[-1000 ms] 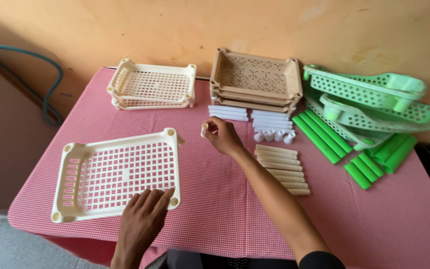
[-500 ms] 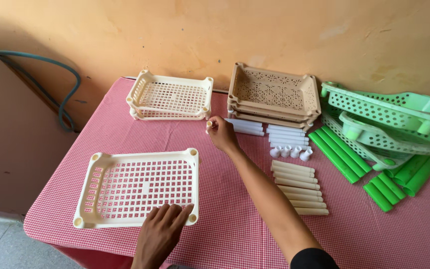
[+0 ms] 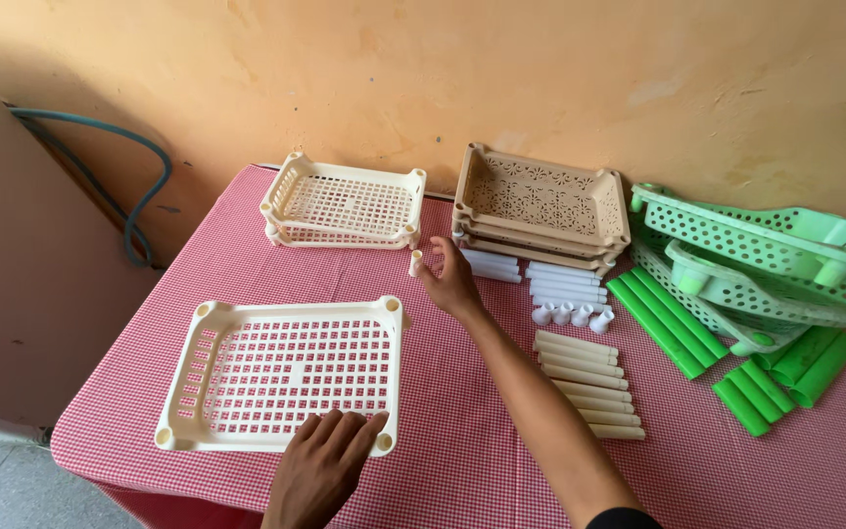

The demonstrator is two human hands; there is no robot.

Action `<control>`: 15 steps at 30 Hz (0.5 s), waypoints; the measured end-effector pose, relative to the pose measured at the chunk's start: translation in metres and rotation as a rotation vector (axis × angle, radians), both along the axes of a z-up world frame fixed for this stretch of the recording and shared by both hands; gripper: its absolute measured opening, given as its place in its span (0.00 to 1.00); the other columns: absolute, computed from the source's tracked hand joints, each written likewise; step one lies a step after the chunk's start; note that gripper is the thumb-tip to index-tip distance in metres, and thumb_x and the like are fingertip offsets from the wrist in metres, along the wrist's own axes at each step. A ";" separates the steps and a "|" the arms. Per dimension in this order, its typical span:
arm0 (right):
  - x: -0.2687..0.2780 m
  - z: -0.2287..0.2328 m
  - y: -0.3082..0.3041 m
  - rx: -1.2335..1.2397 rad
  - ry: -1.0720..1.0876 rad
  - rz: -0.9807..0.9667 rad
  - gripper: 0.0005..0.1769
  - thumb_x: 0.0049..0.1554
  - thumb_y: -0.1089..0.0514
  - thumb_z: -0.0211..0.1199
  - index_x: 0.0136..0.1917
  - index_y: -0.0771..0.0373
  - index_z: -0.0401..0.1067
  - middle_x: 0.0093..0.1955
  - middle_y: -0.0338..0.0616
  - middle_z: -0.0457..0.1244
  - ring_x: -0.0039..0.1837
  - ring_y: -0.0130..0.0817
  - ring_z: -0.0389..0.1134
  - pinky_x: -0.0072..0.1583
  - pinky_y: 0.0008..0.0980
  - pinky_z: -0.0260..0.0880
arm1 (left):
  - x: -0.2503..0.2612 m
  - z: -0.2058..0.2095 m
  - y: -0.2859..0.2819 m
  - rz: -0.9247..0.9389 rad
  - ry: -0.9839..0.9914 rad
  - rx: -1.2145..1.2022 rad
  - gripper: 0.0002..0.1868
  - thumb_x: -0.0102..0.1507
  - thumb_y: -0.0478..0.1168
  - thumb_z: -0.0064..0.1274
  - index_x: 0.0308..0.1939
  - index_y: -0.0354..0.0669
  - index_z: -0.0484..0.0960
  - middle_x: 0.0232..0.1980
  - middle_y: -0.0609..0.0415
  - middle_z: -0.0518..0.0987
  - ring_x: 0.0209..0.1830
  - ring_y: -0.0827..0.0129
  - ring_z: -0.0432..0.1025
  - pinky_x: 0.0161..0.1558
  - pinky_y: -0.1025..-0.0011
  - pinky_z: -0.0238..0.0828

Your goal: The person assembles a white plastic basket by inserting cylindrical legs into corner sockets on a perforated tray. They repeatedly insert and remove the legs, testing fit and alignment, then place the assembled unit on a table with other trays and parts.

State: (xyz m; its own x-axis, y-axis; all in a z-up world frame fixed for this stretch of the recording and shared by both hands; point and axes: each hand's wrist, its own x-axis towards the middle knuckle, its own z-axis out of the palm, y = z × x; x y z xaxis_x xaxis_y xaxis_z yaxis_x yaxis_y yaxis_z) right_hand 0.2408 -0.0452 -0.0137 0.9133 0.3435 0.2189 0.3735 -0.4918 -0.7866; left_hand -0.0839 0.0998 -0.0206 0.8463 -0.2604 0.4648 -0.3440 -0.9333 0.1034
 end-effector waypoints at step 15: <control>-0.154 0.068 -0.142 0.382 0.037 0.396 0.24 0.71 0.39 0.49 0.57 0.63 0.66 0.41 0.37 0.57 0.46 0.27 0.58 0.50 0.31 0.63 | 0.002 0.103 -0.061 -0.376 -0.169 -0.122 0.11 0.54 0.39 0.58 0.37 0.39 0.75 0.39 0.49 0.82 0.38 0.59 0.79 0.37 0.63 0.79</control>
